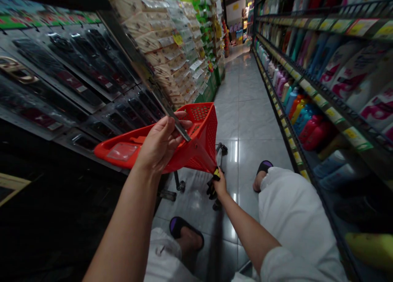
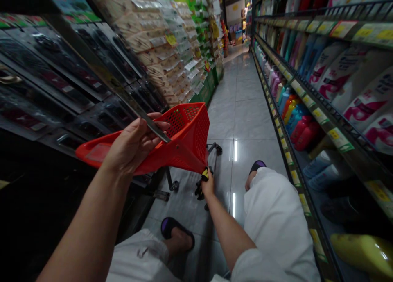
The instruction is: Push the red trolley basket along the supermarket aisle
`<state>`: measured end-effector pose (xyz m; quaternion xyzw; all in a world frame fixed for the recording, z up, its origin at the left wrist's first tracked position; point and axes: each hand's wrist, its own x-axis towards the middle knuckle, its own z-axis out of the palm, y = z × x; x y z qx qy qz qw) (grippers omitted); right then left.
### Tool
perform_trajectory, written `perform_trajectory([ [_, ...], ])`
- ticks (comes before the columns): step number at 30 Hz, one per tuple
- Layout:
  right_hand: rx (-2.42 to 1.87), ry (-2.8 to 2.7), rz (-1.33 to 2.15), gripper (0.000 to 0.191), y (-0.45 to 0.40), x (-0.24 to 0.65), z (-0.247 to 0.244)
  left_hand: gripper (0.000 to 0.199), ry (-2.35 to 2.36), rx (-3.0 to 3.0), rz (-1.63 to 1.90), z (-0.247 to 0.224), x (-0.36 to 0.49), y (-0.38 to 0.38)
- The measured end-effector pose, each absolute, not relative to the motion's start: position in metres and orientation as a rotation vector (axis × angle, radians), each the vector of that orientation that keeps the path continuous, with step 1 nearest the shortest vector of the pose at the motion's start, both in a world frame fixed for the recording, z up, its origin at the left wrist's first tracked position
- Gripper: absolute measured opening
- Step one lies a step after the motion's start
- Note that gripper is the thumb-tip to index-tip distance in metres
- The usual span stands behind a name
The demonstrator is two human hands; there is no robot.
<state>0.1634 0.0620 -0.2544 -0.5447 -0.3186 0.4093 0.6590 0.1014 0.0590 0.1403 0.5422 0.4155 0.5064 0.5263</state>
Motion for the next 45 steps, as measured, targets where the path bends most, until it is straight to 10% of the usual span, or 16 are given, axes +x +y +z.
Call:
perform_trajectory([
  [15,-0.755,-0.698,0.814,0.056,0.064,0.16,-0.054,0.032,0.882,1.224,1.288,0.131,0.124,0.083],
  [26,-0.995,-0.425,1.08,0.06,0.089,0.17,-0.116,0.03,0.905,1.218,1.313,0.132,0.132,0.089],
  [45,-0.643,-1.547,0.616,0.049,0.06,0.249,0.028,0.031,1.453,2.143,0.975,0.15,0.036,0.072],
])
